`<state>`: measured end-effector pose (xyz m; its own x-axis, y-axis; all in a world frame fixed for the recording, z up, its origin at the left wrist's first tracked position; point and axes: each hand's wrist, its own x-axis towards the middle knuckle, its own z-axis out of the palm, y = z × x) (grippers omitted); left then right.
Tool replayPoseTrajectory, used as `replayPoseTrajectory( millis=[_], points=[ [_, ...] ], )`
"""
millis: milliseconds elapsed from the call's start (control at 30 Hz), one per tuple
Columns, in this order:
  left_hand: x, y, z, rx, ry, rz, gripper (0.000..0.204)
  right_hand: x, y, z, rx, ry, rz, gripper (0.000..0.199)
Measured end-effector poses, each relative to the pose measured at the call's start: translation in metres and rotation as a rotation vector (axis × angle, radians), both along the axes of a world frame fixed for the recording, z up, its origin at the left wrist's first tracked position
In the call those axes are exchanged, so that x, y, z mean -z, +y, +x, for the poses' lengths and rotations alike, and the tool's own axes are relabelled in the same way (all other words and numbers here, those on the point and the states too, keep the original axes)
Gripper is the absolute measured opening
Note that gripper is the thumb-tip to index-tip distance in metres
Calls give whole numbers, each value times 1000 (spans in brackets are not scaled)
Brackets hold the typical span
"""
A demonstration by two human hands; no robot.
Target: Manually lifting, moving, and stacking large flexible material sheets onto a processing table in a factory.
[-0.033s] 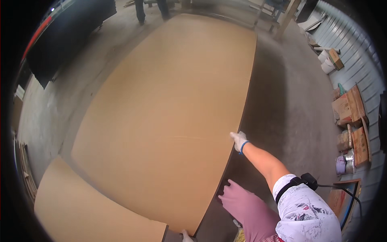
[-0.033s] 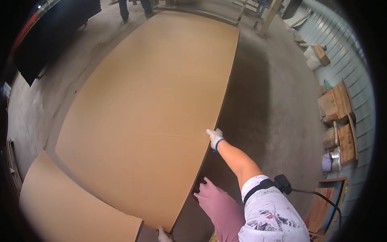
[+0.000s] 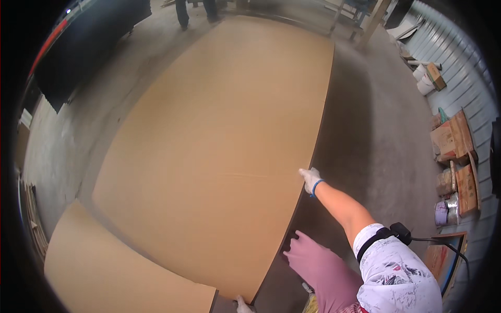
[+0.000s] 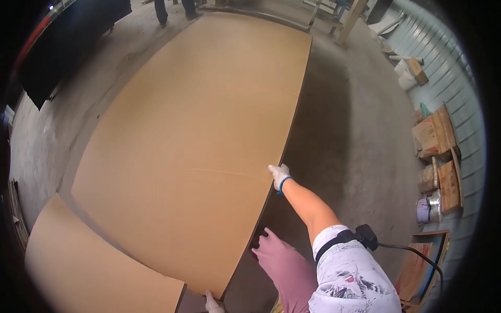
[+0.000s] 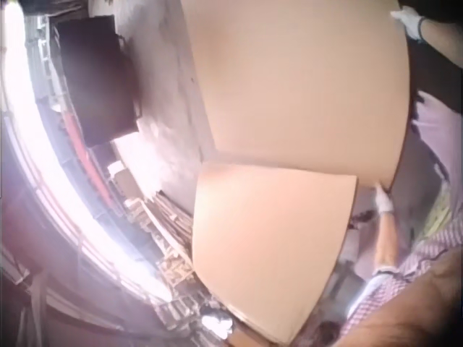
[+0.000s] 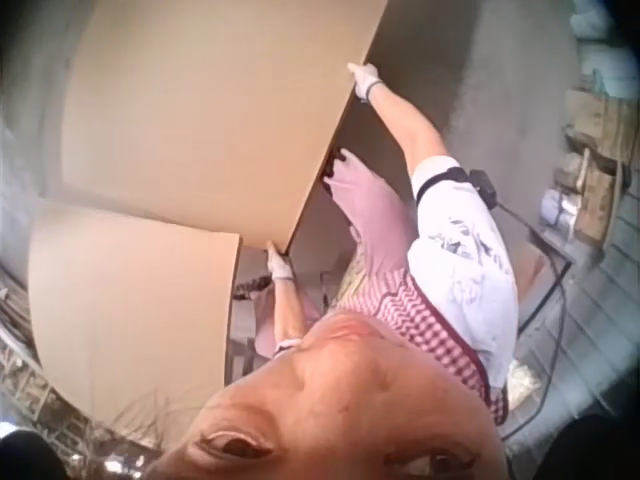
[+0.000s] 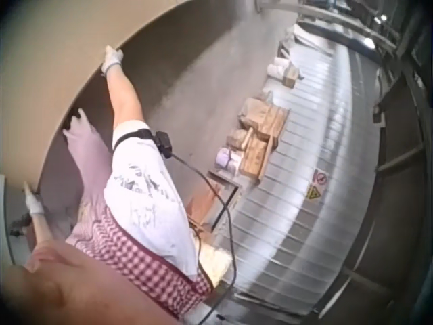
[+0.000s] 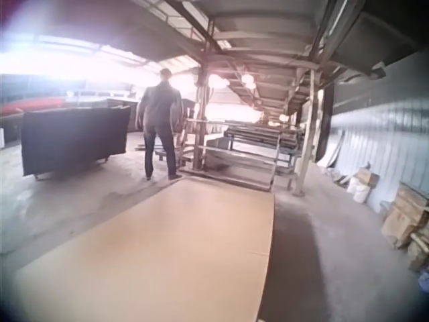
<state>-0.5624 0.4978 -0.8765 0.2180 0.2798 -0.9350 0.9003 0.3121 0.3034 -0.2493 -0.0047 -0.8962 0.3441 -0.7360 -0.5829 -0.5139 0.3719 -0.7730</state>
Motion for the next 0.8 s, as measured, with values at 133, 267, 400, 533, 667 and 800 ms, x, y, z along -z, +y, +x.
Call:
replayPoseTrajectory(
  millis=[133,267,400,533,667,800],
  points=[
    [-16,8,-3,117,102,172,63,-29,54,23,-302,268,-53,56],
    [27,23,-35,-174,-155,298,58,14,75,32,-562,258,-426,37],
    [-32,-21,26,275,260,331,73,6,6,4,-558,262,-524,41],
    [1,-18,1,184,62,381,75,83,-36,3,-152,200,-62,69],
    [-22,8,-29,53,111,416,74,75,58,-10,-247,256,55,73],
    [-31,11,-16,247,131,319,74,94,-13,-20,-265,165,-1,75]
  ],
)
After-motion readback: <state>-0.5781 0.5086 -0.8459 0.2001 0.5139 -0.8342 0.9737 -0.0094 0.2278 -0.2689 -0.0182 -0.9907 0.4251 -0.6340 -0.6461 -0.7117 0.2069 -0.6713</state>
